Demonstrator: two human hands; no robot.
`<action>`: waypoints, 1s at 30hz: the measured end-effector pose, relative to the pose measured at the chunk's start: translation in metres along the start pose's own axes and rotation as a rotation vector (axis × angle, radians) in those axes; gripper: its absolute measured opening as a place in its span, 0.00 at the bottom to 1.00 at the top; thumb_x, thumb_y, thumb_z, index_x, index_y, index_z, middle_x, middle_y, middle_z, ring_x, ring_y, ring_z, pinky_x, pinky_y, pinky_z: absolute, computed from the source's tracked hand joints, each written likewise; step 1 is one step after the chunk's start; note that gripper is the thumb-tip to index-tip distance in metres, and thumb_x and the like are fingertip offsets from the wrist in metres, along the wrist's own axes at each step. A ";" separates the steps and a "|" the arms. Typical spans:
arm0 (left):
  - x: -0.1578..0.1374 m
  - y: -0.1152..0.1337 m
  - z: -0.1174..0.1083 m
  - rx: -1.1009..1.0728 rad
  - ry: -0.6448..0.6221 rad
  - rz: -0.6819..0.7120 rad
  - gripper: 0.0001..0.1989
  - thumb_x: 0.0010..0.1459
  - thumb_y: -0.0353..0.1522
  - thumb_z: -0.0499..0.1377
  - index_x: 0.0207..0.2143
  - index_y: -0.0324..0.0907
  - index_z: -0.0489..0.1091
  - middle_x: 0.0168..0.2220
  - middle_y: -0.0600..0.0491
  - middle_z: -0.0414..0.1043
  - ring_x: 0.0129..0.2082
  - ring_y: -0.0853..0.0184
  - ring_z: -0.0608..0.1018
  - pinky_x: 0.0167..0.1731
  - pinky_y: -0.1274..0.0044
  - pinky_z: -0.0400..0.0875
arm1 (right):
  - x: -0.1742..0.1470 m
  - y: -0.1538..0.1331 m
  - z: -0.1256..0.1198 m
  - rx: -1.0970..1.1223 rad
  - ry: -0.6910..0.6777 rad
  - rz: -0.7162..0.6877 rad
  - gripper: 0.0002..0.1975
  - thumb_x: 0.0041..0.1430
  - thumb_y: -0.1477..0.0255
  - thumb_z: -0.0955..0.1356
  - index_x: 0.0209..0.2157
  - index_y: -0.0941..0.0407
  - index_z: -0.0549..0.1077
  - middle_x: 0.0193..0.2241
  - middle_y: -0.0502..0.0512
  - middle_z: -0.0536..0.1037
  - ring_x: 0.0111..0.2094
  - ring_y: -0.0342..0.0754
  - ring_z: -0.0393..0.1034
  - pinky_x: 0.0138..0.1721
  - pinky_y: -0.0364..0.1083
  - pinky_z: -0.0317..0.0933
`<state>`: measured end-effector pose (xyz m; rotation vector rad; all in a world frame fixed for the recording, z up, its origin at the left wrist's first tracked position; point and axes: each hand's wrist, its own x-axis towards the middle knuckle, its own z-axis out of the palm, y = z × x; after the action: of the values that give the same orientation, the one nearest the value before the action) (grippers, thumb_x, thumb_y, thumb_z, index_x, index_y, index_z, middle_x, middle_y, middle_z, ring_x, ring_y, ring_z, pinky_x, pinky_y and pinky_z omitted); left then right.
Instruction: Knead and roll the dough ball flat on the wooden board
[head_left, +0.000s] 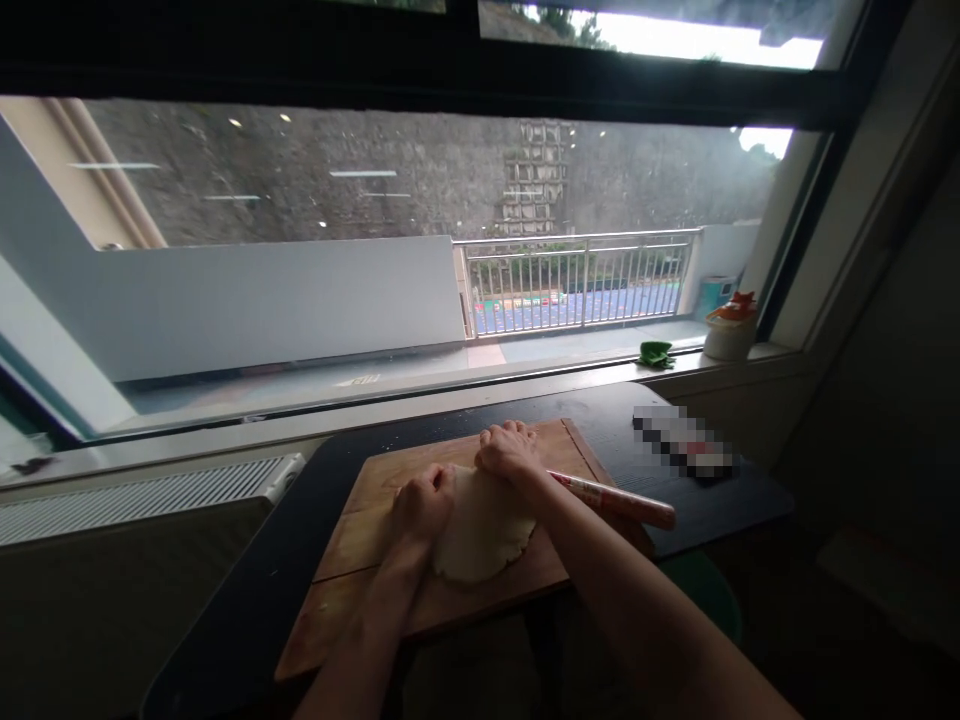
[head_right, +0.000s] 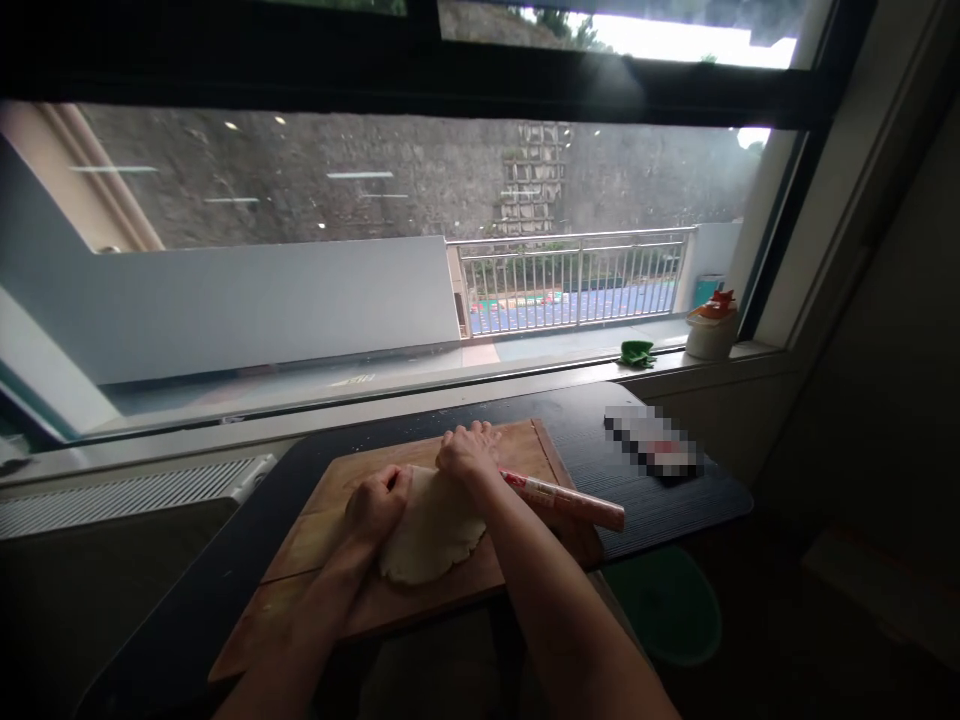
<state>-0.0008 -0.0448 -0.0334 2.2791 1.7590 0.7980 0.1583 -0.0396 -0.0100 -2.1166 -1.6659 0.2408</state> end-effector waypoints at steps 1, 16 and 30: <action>0.001 0.000 0.001 -0.001 0.003 -0.001 0.20 0.57 0.45 0.42 0.28 0.46 0.69 0.30 0.51 0.75 0.30 0.64 0.74 0.28 0.77 0.60 | 0.006 0.003 0.000 -0.027 -0.002 0.022 0.19 0.53 0.60 0.59 0.41 0.57 0.70 0.46 0.64 0.66 0.49 0.58 0.56 0.48 0.58 0.47; -0.002 0.004 -0.006 -0.014 -0.031 0.011 0.18 0.57 0.43 0.44 0.30 0.45 0.69 0.31 0.50 0.75 0.33 0.64 0.75 0.30 0.77 0.61 | -0.026 -0.014 0.006 -0.028 0.034 -0.014 0.22 0.60 0.64 0.52 0.40 0.57 0.72 0.49 0.63 0.66 0.54 0.57 0.52 0.51 0.58 0.43; -0.001 0.004 -0.004 -0.018 -0.008 0.023 0.19 0.57 0.44 0.42 0.28 0.45 0.68 0.29 0.50 0.74 0.31 0.64 0.74 0.28 0.77 0.60 | -0.020 -0.007 0.007 -0.048 0.051 -0.035 0.21 0.59 0.64 0.54 0.45 0.58 0.70 0.52 0.64 0.63 0.55 0.58 0.49 0.53 0.59 0.39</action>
<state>0.0004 -0.0477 -0.0288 2.2913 1.7185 0.8040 0.1446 -0.0559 -0.0159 -2.1086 -1.6936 0.1361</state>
